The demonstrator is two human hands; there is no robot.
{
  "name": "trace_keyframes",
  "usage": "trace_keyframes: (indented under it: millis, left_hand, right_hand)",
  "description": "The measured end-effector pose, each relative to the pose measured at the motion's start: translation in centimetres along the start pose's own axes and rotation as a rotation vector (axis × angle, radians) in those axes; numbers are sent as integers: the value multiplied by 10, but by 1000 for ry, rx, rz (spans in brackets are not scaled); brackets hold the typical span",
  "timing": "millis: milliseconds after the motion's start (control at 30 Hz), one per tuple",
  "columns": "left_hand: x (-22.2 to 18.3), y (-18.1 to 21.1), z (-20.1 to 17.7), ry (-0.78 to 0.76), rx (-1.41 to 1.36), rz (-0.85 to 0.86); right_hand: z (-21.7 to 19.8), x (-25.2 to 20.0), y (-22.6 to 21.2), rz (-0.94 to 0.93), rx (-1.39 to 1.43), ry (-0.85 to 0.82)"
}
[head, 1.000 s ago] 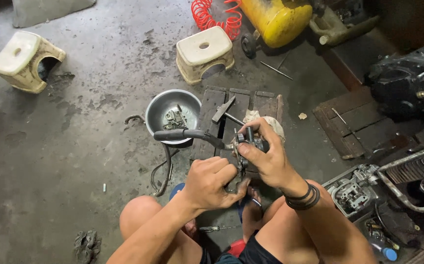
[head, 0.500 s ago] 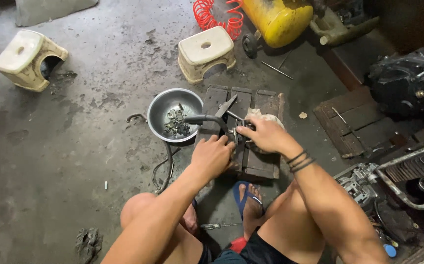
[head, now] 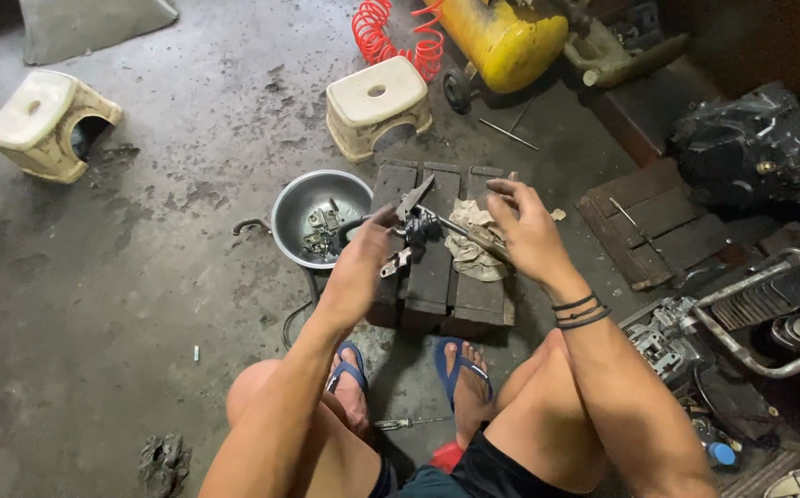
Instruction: The person sits on the floor and uses a hammer to tap a mechanical part resting on a wooden block. They repeatedly reposition the part and strike it with the hammer, then wipe the part with a cloth.
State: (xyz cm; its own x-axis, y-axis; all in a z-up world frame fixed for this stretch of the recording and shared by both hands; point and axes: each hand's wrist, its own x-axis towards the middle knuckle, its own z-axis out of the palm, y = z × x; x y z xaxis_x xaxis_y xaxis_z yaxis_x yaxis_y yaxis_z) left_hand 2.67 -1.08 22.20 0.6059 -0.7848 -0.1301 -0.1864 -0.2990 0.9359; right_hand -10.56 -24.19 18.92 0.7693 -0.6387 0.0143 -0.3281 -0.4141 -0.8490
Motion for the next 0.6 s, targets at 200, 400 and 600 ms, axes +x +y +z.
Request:
trace_keyframes:
  millis: [200,400,600]
  left_hand:
    - [-11,9,-4,-68,-938,83]
    - [5,-8,5,-126,-935,87]
    - [12,-8,8,-103,-894,78]
  right_hand:
    - [-6,7,13,62,26,91]
    - [8,48,80,135,-866,-206]
    - [-5,51,61,163,-687,-27]
